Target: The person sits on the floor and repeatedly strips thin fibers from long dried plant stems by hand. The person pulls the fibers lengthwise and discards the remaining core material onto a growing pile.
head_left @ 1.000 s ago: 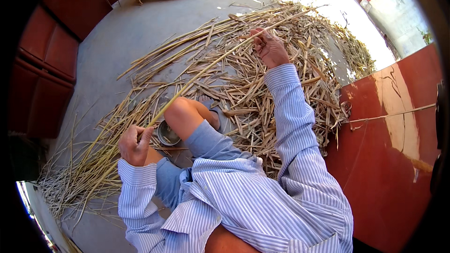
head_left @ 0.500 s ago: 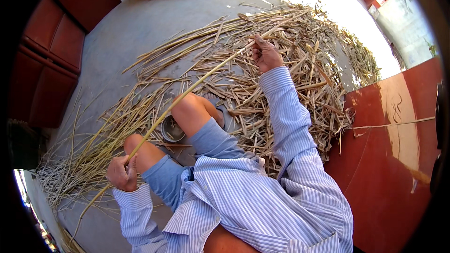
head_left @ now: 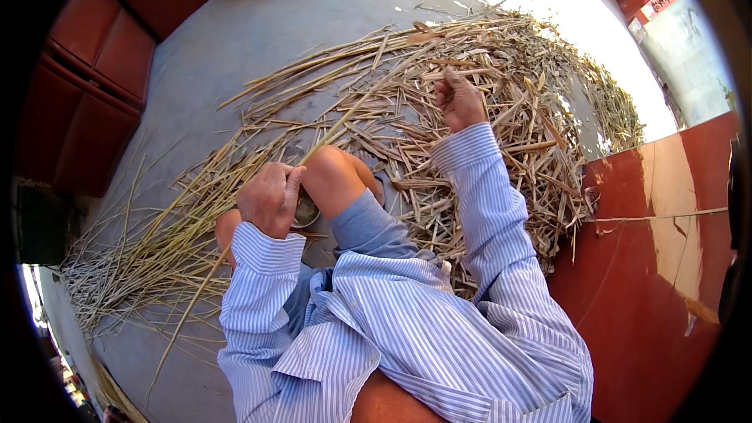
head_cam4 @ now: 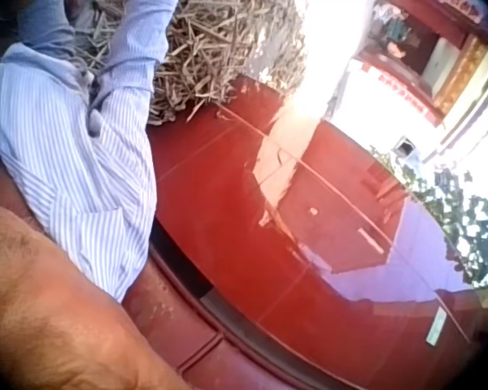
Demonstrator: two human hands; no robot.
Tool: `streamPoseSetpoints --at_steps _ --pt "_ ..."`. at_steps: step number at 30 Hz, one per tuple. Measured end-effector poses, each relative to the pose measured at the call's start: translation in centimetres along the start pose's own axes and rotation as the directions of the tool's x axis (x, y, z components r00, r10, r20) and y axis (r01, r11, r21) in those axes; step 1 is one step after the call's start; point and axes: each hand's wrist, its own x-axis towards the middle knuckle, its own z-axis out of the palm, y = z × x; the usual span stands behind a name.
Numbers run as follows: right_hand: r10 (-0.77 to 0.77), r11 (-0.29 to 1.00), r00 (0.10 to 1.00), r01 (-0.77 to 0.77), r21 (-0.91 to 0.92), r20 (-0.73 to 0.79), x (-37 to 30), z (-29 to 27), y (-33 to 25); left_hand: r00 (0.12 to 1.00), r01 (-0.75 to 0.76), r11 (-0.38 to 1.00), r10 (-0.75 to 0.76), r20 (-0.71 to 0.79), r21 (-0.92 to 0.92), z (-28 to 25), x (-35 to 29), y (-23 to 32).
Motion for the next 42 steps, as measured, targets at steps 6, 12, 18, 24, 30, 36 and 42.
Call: streamPoseSetpoints --at_steps 6,12,18,24,30,36,42 --pt "0.073 0.9 0.997 -0.06 -0.433 0.014 -1.6 -1.8 -1.1 0.999 -0.03 0.999 0.031 -0.031 0.028 1.4 0.1 0.3" --pt "0.179 0.786 0.947 0.025 -0.618 0.266 -5.1 4.3 2.3 0.998 -0.068 0.993 0.068 0.007 0.093 2.2 -0.4 1.4" --pt "0.232 0.871 0.912 -0.04 -0.489 0.339 -5.5 3.4 3.0 0.997 -0.076 0.995 0.076 0.0 0.067 2.6 -0.4 2.1" --pt "0.058 0.767 0.88 0.262 -0.585 0.471 -5.7 2.6 3.5 0.991 0.055 0.998 -0.057 0.122 0.019 2.0 -0.4 2.5" --pt "-0.374 0.173 0.693 0.705 -0.688 0.616 -9.8 5.1 4.7 0.988 0.089 0.996 -0.091 0.125 0.023 2.3 1.0 3.7" --pt "0.137 0.947 0.978 -0.084 -0.309 0.154 -4.4 1.7 2.7 0.984 0.114 0.991 -0.103 0.147 -0.067 1.5 -0.1 2.8" --pt "0.161 0.986 0.925 -0.165 -0.017 0.343 -3.6 1.7 4.7 0.976 0.136 0.987 -0.118 0.183 -0.087 1.3 -1.2 2.7"
